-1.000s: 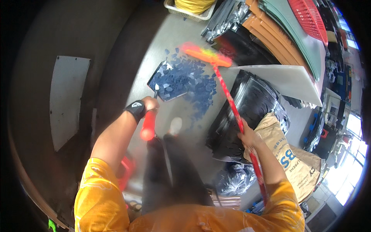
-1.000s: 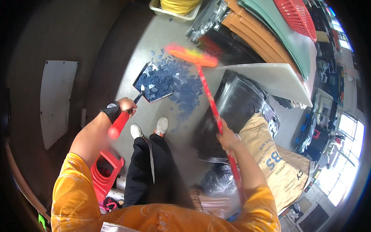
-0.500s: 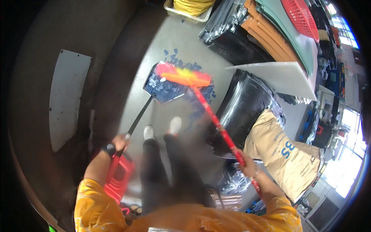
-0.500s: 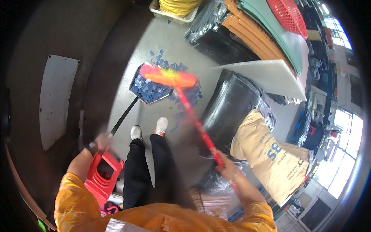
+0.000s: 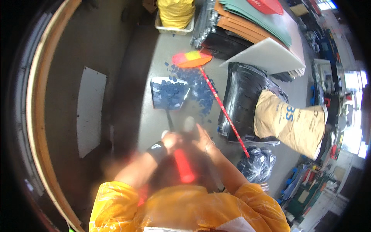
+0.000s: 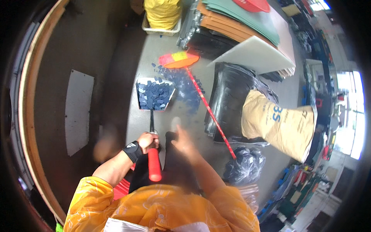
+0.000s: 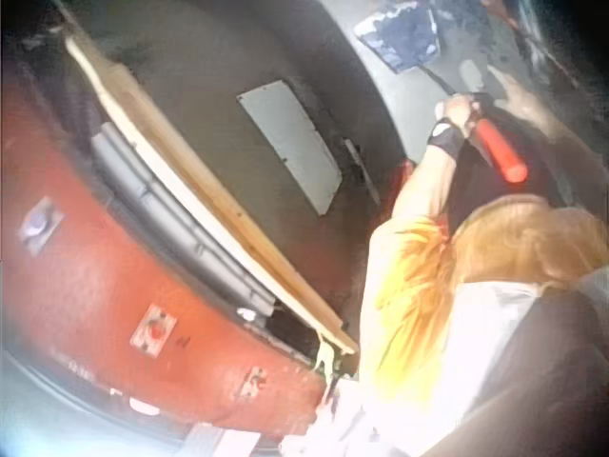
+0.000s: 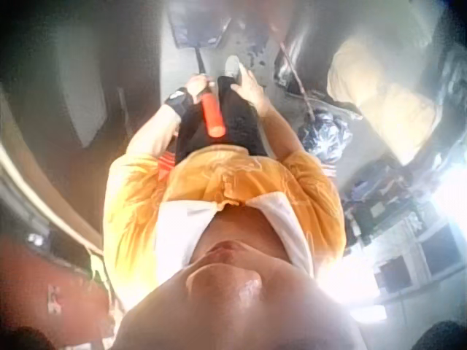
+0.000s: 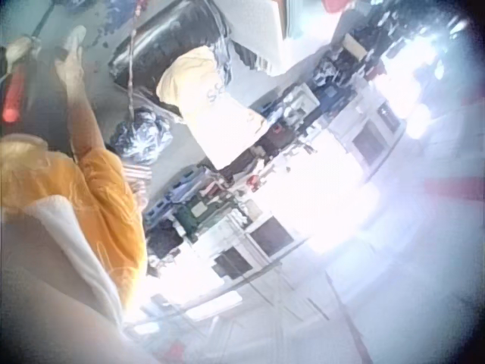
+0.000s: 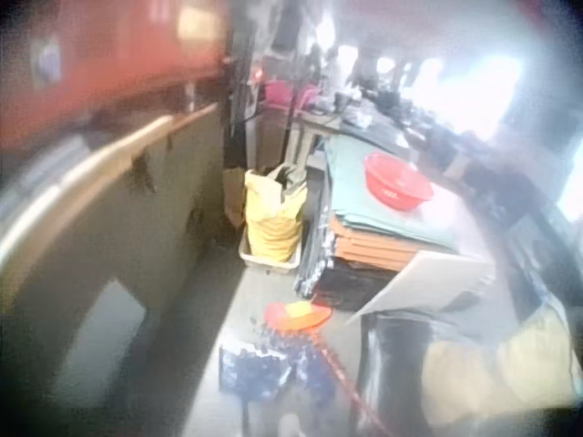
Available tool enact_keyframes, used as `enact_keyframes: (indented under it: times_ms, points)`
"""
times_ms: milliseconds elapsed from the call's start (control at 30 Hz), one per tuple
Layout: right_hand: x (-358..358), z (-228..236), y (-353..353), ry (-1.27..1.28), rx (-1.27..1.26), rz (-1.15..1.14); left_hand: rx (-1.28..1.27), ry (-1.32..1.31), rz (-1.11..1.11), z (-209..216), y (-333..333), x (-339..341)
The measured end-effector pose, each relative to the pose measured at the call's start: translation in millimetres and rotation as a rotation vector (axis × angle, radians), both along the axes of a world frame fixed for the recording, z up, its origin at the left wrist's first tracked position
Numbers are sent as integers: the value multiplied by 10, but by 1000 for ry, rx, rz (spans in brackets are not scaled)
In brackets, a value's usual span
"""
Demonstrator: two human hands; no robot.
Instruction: The person sweeps blue plastic debris into a dustpan using a broom and then empties it into a bag. Afterwards, the person places a white sheet into a red machine and presses buttons on its control panel.
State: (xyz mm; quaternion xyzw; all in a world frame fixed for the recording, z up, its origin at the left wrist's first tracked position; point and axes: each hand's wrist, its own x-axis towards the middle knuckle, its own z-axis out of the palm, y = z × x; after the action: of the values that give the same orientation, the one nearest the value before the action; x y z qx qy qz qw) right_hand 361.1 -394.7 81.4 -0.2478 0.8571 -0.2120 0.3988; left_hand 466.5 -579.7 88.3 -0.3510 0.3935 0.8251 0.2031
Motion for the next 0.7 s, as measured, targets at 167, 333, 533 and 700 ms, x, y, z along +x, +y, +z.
enact_keyframes:
  times_ms: [167, 333, 533, 700]
  points:
    - [232, 528, -144, -359, -719, -400, 310, -130, 262, 1824, 618, -286]
    - [397, 1500, 167, -476, -1581, -1029, 720, 55, 310, 3176, 1241, -430]
    - [-68, 2604, 948, 465, -1398, -1043, 825, 461, -584, 3969, 1868, -247]
    - [-184, 3793, 2200, 650, -1705, -945, 571, 999, -1255, 3899, 1877, -591]
